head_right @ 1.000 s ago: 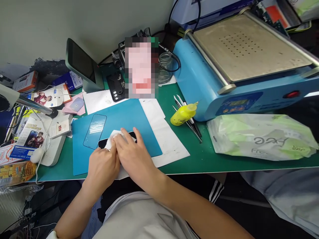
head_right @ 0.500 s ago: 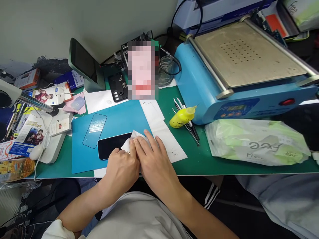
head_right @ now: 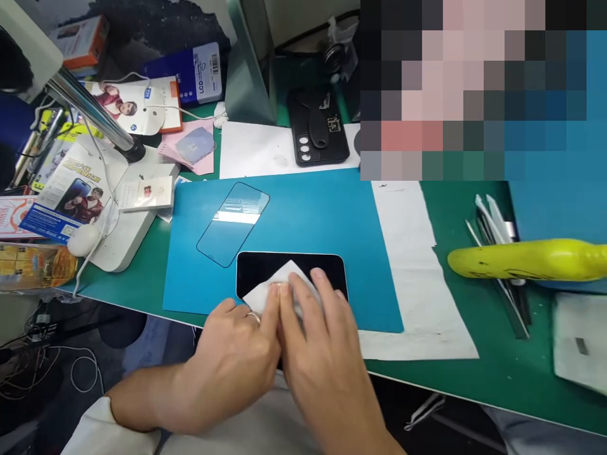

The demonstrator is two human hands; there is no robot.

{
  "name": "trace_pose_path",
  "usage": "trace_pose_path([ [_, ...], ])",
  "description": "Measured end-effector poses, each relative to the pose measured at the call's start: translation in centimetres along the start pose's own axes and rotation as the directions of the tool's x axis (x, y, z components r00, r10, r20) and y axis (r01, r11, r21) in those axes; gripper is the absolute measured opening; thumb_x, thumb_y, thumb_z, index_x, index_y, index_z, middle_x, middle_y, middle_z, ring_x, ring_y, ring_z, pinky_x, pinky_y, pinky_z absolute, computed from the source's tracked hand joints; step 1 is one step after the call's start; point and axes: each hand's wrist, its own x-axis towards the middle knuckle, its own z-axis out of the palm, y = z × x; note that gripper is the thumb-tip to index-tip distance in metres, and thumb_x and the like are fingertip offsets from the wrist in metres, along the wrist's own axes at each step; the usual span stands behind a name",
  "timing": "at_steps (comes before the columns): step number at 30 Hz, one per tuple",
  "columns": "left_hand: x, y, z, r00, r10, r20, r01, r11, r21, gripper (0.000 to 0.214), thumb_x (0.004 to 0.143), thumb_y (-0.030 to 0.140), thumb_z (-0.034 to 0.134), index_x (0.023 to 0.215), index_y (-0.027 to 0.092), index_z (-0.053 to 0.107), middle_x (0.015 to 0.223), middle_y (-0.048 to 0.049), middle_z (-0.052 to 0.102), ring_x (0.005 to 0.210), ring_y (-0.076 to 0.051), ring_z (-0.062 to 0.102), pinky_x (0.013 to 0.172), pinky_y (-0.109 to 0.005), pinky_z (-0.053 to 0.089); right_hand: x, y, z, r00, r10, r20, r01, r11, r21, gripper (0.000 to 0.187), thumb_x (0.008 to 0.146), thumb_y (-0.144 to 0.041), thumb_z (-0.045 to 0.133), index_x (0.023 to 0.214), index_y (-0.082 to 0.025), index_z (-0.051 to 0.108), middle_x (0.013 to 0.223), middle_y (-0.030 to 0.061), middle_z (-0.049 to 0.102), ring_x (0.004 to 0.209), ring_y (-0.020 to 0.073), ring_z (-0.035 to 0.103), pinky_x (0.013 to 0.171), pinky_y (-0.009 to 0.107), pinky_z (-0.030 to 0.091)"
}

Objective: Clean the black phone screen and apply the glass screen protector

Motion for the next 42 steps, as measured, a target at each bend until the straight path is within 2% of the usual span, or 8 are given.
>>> trace_pose_path([
  [5, -1.3, -2.7, 0.1, 0.997, -0.041, -0.070, 0.043, 0.999, 0.032, 0.053, 0.079, 0.012, 0.053, 0.128, -0.006, 0.065, 0.055, -0.0028, 0.062, 0.046, -0.016, 0.054, 0.054, -0.030, 0.039, 3.0, -1.8, 0.1, 0.997, -0.045, 0.055, 0.050, 0.996, -0.079, 0.041, 0.096, -0.004, 0.055, 0.137, 0.000, 0.060, 0.142, 0.0228, 0.063, 0.138, 0.0433, 0.052, 0.107, 0.059, 0.050],
  [11, -0.4, -4.4, 0.1, 0.988, -0.064, -0.138, 0.069, 0.997, 0.031, 0.051, 0.079, 0.007, 0.048, 0.124, -0.009, 0.068, 0.050, -0.0023, 0.059, 0.043, -0.016, 0.053, 0.050, -0.030, 0.037, 5.3, -1.8, 0.6, 0.997, -0.064, 0.047, 0.067, 0.996, -0.057, 0.041, 0.097, -0.007, 0.053, 0.137, -0.003, 0.062, 0.141, 0.0181, 0.066, 0.129, 0.0361, 0.059, 0.108, 0.056, 0.048],
  [14, 0.2, -4.6, -0.2, 0.991, -0.065, -0.120, 0.072, 0.996, 0.056, 0.048, 0.081, 0.006, 0.048, 0.121, -0.008, 0.070, 0.052, -0.0039, 0.061, 0.044, -0.016, 0.056, 0.050, -0.030, 0.037, 6.1, -1.6, 0.7, 0.997, -0.064, 0.050, 0.067, 0.996, -0.066, 0.041, 0.099, -0.012, 0.050, 0.138, -0.004, 0.062, 0.141, 0.0161, 0.067, 0.129, 0.0349, 0.058, 0.109, 0.054, 0.046],
  [17, 0.9, -4.5, -0.5, 0.997, -0.056, -0.046, 0.060, 0.994, 0.093, 0.049, 0.082, 0.006, 0.049, 0.126, -0.009, 0.067, 0.056, -0.0067, 0.066, 0.047, -0.017, 0.061, 0.052, -0.029, 0.040, 6.3, -1.3, 0.7, 0.998, -0.032, 0.058, 0.035, 0.998, -0.052, 0.042, 0.100, -0.014, 0.048, 0.139, -0.008, 0.062, 0.145, 0.0128, 0.064, 0.131, 0.0336, 0.056, 0.112, 0.053, 0.043],
  [25, 4.6, -2.0, -1.3, 0.989, -0.016, 0.146, -0.007, 0.988, 0.151, 0.052, 0.088, 0.005, 0.046, 0.135, -0.012, 0.060, 0.059, -0.0115, 0.071, 0.051, -0.020, 0.067, 0.054, -0.031, 0.046, 4.2, 2.5, 0.4, 0.999, 0.043, 0.020, -0.042, 0.999, -0.015, 0.043, 0.103, -0.016, 0.046, 0.144, -0.013, 0.059, 0.151, 0.0064, 0.061, 0.145, 0.0361, 0.045, 0.119, 0.061, 0.031],
  [31, 7.9, 1.4, -1.6, 0.968, 0.021, 0.252, -0.064, 0.985, 0.162, 0.048, 0.089, 0.005, 0.049, 0.132, -0.006, 0.065, 0.076, -0.0173, 0.077, 0.059, -0.021, 0.072, 0.060, -0.032, 0.047, 1.8, 5.8, -0.1, 0.994, 0.112, -0.005, -0.112, 0.994, 0.010, 0.046, 0.104, -0.017, 0.043, 0.147, -0.014, 0.057, 0.154, 0.0064, 0.057, 0.148, 0.0367, 0.043, 0.118, 0.063, 0.035],
  [38, 8.2, 3.4, -0.9, 0.973, 0.052, 0.223, -0.093, 0.980, 0.176, 0.054, 0.089, 0.008, 0.050, 0.140, -0.009, 0.057, 0.085, -0.0190, 0.078, 0.059, -0.020, 0.071, 0.059, -0.032, 0.046, 0.2, 6.6, -0.6, 0.988, 0.151, -0.043, -0.151, 0.989, 0.001, 0.047, 0.101, -0.012, 0.045, 0.145, -0.011, 0.059, 0.154, 0.0089, 0.057, 0.150, 0.0374, 0.042, 0.117, 0.057, 0.042],
  [42, 6.9, 3.4, -0.4, 0.985, 0.119, 0.127, -0.141, 0.973, 0.184, 0.054, 0.085, 0.010, 0.054, 0.136, -0.008, 0.060, 0.072, -0.0130, 0.075, 0.053, -0.018, 0.067, 0.057, -0.030, 0.044, -0.9, 5.7, -0.8, 0.983, 0.173, -0.065, -0.176, 0.983, -0.045, 0.047, 0.099, -0.008, 0.046, 0.144, -0.008, 0.059, 0.155, 0.0104, 0.055, 0.149, 0.0374, 0.043, 0.114, 0.055, 0.045],
])
